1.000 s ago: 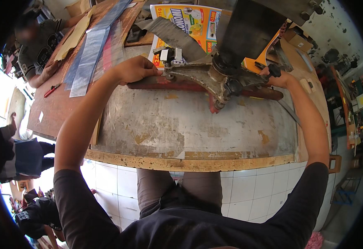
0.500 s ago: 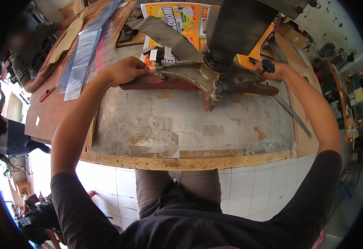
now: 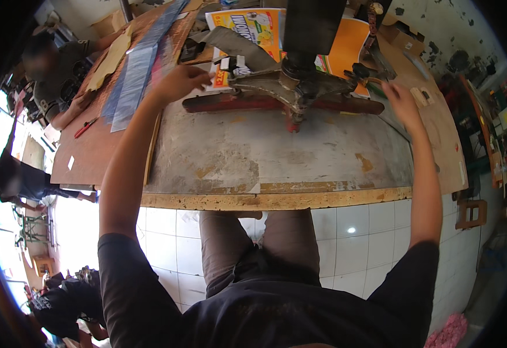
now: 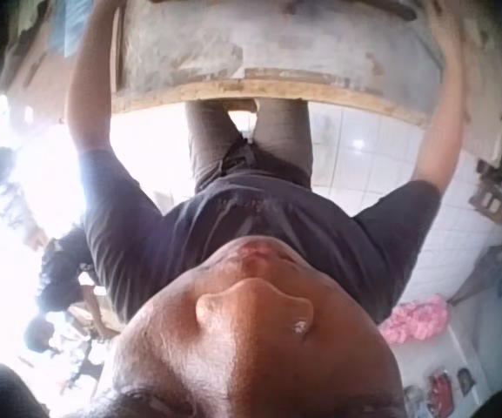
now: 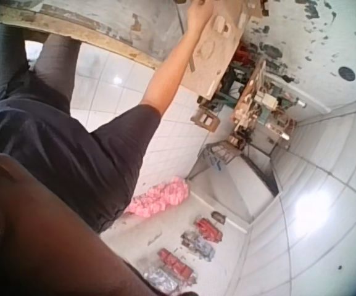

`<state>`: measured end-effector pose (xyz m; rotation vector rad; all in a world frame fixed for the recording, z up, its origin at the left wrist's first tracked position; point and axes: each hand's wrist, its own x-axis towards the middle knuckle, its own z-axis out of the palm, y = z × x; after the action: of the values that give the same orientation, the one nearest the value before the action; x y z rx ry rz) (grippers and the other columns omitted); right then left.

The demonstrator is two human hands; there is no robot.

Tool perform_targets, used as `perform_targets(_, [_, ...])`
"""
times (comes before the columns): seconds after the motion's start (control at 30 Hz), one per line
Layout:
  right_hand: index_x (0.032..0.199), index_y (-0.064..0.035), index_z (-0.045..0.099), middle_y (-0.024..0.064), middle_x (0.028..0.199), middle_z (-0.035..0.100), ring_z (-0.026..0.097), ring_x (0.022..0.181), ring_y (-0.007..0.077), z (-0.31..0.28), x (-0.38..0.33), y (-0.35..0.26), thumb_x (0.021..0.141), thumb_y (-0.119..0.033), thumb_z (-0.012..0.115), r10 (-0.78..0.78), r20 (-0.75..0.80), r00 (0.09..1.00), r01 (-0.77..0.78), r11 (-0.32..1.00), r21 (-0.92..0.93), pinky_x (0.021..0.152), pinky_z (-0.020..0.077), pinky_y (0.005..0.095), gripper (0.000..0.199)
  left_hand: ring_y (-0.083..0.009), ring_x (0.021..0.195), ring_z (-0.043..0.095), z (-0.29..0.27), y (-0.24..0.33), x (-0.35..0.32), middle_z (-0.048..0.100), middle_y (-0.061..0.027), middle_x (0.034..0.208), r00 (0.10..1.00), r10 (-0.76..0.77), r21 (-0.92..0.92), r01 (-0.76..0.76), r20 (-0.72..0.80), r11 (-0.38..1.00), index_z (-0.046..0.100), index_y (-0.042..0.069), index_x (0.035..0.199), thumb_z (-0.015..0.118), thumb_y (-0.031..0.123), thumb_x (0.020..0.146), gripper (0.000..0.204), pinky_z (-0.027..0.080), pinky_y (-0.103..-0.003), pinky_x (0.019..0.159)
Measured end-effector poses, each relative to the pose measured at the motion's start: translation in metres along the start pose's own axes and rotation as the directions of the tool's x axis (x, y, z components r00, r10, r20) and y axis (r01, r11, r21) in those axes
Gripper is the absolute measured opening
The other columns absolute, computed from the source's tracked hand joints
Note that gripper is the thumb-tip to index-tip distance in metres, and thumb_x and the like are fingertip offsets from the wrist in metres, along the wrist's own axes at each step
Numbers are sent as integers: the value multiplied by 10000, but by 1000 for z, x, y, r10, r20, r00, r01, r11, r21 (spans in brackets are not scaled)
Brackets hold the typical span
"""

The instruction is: The person uses a screen printing machine to apply ink to objects on a table, then handles plastic sheets and uses a tape dispenser to prepare materials.

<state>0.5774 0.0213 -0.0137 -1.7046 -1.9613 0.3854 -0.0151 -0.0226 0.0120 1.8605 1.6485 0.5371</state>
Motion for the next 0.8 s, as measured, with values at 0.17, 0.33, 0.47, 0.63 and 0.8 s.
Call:
perform_targets(0.17, [1334, -36, 654, 171, 1329, 612, 589, 1268, 352, 17, -154, -24, 1063, -373, 663, -182, -219, 959, 138, 970, -199, 1092, 461, 460, 433, -165, 837, 723, -39, -57, -74, 791, -110, 926, 903, 75, 31, -68, -424, 997, 782, -32, 1032, 676, 375, 1045, 420, 556, -331, 813])
perform_targets(0.33, [1371, -47, 634, 174, 1416, 575, 544, 1347, 380, 51, -201, 7, 1078, -414, 639, 8, -343, 939, -61, 988, -143, 1146, 425, 484, 470, -225, 815, 735, -34, -114, -138, 769, -127, 848, 804, -19, 90, 90, -594, 992, 775, -8, 972, 693, 331, 1036, 355, 559, -351, 800])
perform_targets(0.47, [1359, -55, 644, 168, 1417, 578, 547, 1354, 376, 58, -198, 1, 1078, -440, 633, 46, -349, 936, -112, 979, -172, 1154, 425, 484, 477, -321, 949, 748, -13, -141, -189, 776, -154, 993, 701, 14, 155, 138, -713, 978, 773, 17, 1026, 712, 282, 1014, 272, 560, -400, 875])
perform_targets(0.63, [1325, -65, 666, 161, 1402, 581, 561, 1328, 370, 54, -198, 5, 1072, -420, 643, 75, -361, 930, -141, 977, -161, 1143, 435, 482, 436, -345, 1094, 718, 9, -145, -206, 748, -167, 1141, 650, 45, 156, 114, -758, 981, 762, 37, 1104, 735, 246, 987, 240, 544, -428, 944])
perform_targets(0.8, [1298, -72, 678, 160, 1364, 589, 559, 1313, 370, 56, -195, 13, 1055, -395, 670, 46, -353, 934, -111, 980, -166, 1134, 435, 482, 404, -344, 1081, 726, 10, -148, -206, 754, -155, 1127, 641, -33, 100, 169, -767, 981, 762, 45, 1120, 734, 242, 990, 238, 540, -427, 955])
